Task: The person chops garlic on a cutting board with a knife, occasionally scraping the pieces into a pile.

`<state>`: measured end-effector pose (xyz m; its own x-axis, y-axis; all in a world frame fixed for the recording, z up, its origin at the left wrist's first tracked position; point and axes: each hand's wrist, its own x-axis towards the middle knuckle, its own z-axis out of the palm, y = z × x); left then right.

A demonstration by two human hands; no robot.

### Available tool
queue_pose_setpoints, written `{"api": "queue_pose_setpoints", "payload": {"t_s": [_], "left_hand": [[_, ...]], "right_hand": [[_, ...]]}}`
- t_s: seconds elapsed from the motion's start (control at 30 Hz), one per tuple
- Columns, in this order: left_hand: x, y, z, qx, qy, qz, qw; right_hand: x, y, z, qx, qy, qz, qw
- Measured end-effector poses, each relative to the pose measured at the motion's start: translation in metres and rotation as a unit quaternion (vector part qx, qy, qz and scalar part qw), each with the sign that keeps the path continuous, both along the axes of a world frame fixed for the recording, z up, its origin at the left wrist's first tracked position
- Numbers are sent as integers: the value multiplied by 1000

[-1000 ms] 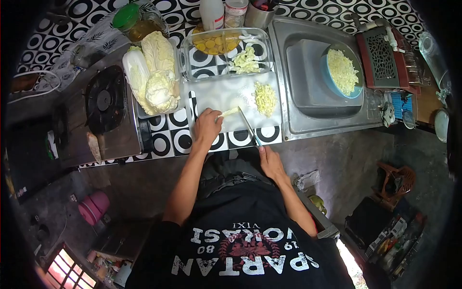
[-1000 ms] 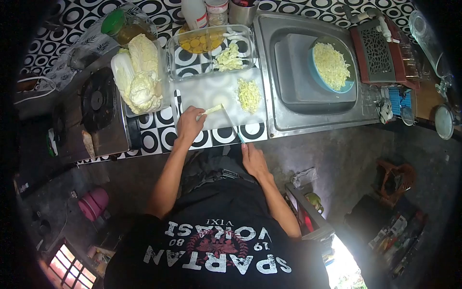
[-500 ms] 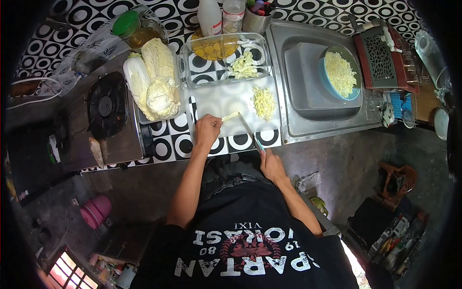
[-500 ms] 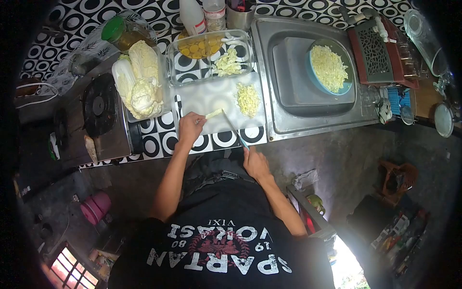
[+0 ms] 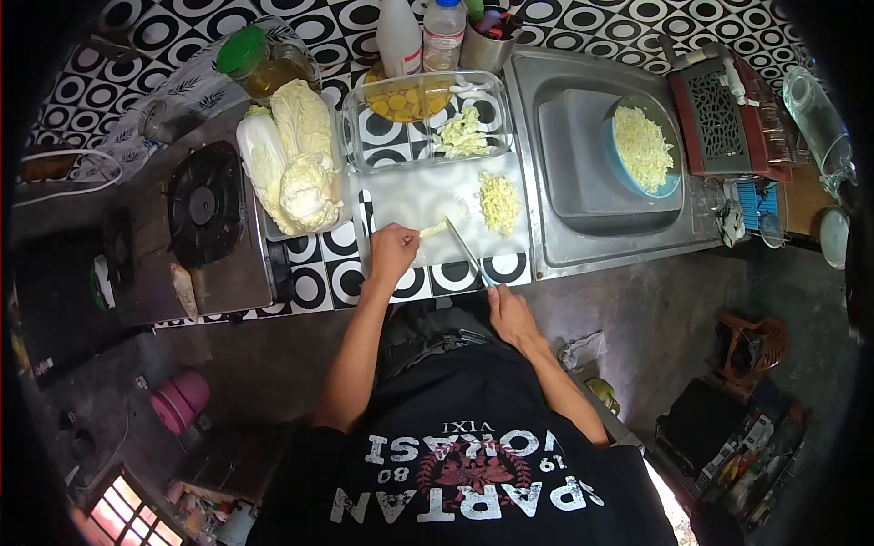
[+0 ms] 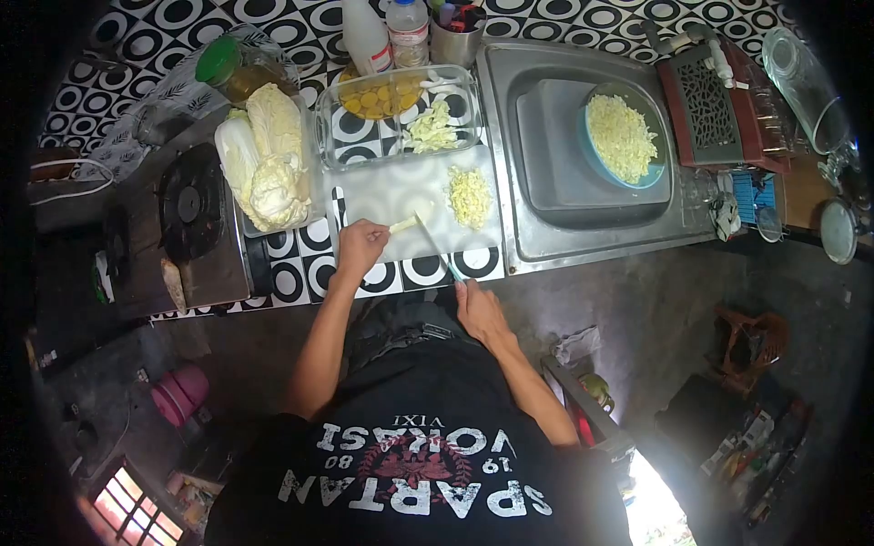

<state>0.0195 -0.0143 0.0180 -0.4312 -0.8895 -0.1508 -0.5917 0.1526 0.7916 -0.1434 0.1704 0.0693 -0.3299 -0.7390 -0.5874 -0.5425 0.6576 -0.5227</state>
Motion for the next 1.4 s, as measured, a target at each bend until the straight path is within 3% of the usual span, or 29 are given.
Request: {"api": "queue_pose_setpoints", "payload": {"t_s": [0.47, 0.83, 1.13, 1.4], "left_hand": [[-1, -2, -6, 9, -24, -8, 1000], [-2, 1, -1, 19, -26, 4, 999], [-1, 2, -5, -21, -33, -12, 999], [-2, 1, -4, 14, -13, 6, 1000]], "right_hand": [[-4, 0, -10, 13, 55, 34, 998], [-5, -4, 5, 6, -21, 21, 1000], [-2, -12, 4, 13, 4, 24, 1000], [-2, -12, -6, 4, 16, 39, 999]]}}
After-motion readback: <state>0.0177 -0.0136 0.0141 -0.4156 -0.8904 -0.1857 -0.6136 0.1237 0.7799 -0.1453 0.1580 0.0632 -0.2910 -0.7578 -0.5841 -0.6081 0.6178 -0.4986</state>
